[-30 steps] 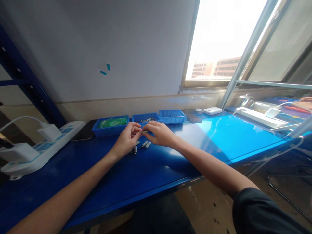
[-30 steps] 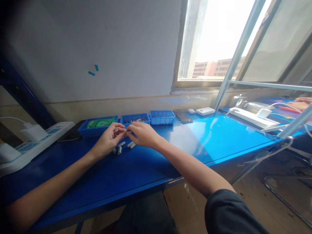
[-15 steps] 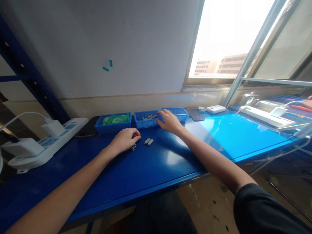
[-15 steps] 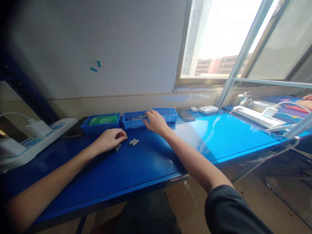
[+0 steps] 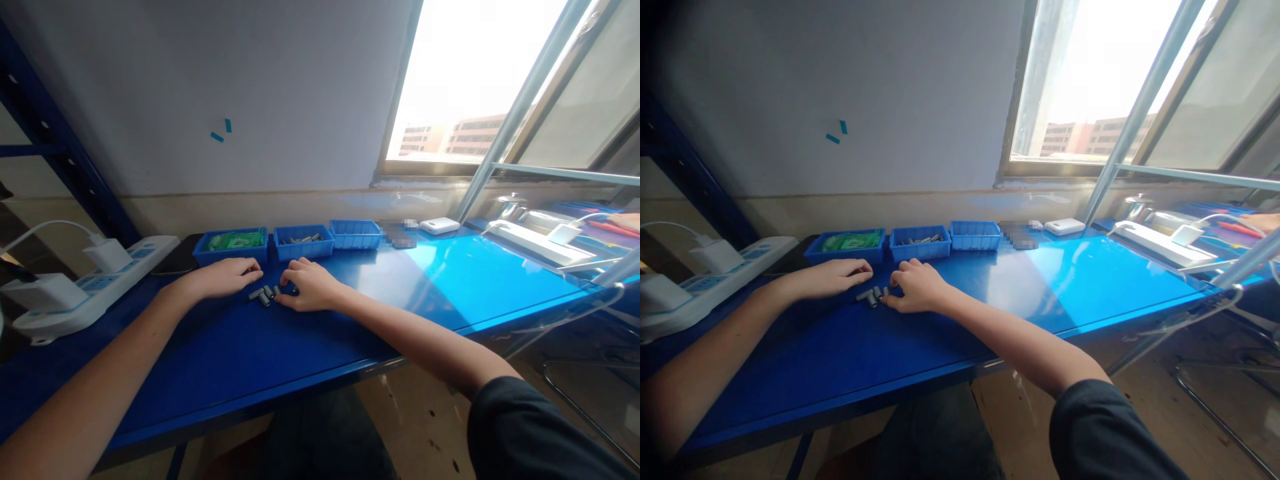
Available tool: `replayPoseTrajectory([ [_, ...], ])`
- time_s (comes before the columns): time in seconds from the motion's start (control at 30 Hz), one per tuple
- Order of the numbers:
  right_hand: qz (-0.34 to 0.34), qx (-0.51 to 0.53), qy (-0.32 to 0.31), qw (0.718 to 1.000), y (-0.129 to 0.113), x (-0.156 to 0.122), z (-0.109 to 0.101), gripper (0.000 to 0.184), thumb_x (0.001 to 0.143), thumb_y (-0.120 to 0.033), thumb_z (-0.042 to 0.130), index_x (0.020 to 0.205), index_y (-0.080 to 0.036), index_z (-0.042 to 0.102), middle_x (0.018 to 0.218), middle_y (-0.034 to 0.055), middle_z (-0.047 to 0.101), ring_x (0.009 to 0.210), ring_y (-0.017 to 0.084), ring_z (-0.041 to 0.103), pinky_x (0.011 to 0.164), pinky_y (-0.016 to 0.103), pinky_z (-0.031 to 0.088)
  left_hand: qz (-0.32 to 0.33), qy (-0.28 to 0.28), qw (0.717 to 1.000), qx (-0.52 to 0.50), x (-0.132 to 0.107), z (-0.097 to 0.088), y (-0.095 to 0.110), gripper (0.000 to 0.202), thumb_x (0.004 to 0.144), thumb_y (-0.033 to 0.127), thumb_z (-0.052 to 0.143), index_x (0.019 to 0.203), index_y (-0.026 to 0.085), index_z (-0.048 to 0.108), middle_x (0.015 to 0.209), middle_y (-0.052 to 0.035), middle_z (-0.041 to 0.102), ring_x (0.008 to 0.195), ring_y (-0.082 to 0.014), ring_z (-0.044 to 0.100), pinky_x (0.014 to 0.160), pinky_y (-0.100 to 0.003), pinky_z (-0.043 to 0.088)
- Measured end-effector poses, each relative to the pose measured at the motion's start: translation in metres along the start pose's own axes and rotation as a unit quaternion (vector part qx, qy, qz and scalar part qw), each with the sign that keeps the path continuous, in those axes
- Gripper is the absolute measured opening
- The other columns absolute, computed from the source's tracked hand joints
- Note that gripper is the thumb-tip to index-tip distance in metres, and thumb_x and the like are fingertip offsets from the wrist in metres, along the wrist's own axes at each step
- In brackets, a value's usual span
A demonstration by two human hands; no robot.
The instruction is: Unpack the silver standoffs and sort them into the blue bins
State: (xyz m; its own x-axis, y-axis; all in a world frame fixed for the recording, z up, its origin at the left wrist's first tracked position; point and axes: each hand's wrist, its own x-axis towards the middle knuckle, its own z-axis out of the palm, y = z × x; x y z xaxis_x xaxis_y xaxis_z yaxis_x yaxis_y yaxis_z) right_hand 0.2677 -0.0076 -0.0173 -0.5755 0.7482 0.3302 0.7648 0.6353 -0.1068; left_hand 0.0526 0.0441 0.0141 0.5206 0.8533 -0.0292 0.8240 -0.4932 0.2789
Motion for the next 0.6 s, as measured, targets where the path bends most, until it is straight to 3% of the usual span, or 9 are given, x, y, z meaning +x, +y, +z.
replayPoseTrajectory([
  [0.07,0.001,-0.025,0.008,1.000,-0.006,0.001,0.003,0.025,0.085,-0.038,0.058,0.095,-0.018,0.066,0.096,0.0080,0.062,0.096,0.025,0.054,0.076,0.035,0.043,-0.012,-0.080,0.997,-0.007,-0.008,-0.006,-0.005,0.046,0.080,0.060,0.045,0.093,0.021,0.065,0.090,-0.0045,0.068,0.083,-0.0233,0.062,0.072,-0.029,0.044],
  [0.13,0.001,-0.039,0.020,0.999,-0.012,0.002,0.005,0.021,0.085,-0.033,0.055,0.094,-0.017,0.065,0.096,0.0081,0.063,0.097,0.025,0.054,0.077,0.036,0.043,-0.010,-0.106,0.994,-0.013,-0.015,-0.007,-0.006,0.049,0.075,0.064,0.050,0.095,0.021,0.064,0.089,-0.0036,0.067,0.082,-0.0223,0.061,0.070,-0.028,0.044],
  [0.27,-0.012,-0.027,0.021,0.999,-0.015,0.007,0.007,0.032,0.085,-0.039,0.054,0.108,-0.018,0.062,0.101,0.0078,0.063,0.097,0.025,0.054,0.078,0.036,0.043,0.016,-0.093,0.996,-0.004,-0.019,0.000,-0.004,0.041,0.072,0.056,0.057,0.090,0.020,0.062,0.085,-0.0031,0.065,0.077,-0.0200,0.058,0.065,-0.026,0.043],
  [0.4,-0.028,-0.032,0.011,0.999,-0.009,0.012,0.011,0.024,0.087,-0.034,0.054,0.100,-0.016,0.062,0.097,0.0088,0.064,0.094,0.024,0.056,0.078,0.035,0.043,0.027,-0.077,0.997,0.014,-0.014,0.004,-0.004,0.031,0.076,0.048,0.052,0.085,0.020,0.061,0.079,-0.0028,0.064,0.071,-0.0194,0.059,0.060,-0.027,0.042],
  [0.47,-0.049,-0.015,0.020,0.998,-0.004,0.011,0.012,0.019,0.086,-0.027,0.056,0.099,-0.013,0.060,0.094,0.0092,0.065,0.090,0.023,0.057,0.079,0.034,0.044,0.046,-0.013,0.998,0.028,-0.013,0.001,-0.003,0.028,0.078,0.045,0.052,0.085,0.020,0.061,0.080,-0.0032,0.065,0.073,-0.0197,0.060,0.063,-0.028,0.043],
  [0.53,-0.090,0.013,0.045,0.995,0.001,0.010,0.009,0.014,0.086,-0.020,0.055,0.099,-0.013,0.058,0.090,0.0085,0.065,0.087,0.021,0.057,0.079,0.032,0.045,0.075,0.104,0.991,0.030,-0.014,-0.003,0.002,0.027,0.080,0.044,0.053,0.087,0.020,0.061,0.085,-0.0041,0.066,0.078,-0.0199,0.061,0.070,-0.029,0.046],
  [0.6,-0.137,0.035,0.121,0.982,0.006,0.008,-0.003,0.009,0.089,-0.017,0.052,0.096,-0.015,0.056,0.088,0.0077,0.064,0.086,0.019,0.056,0.080,0.032,0.046,0.109,0.234,0.966,0.021,-0.019,-0.008,0.010,0.025,0.083,0.043,0.053,0.090,0.020,0.060,0.089,-0.0045,0.066,0.084,-0.0194,0.062,0.077,-0.030,0.047],
])
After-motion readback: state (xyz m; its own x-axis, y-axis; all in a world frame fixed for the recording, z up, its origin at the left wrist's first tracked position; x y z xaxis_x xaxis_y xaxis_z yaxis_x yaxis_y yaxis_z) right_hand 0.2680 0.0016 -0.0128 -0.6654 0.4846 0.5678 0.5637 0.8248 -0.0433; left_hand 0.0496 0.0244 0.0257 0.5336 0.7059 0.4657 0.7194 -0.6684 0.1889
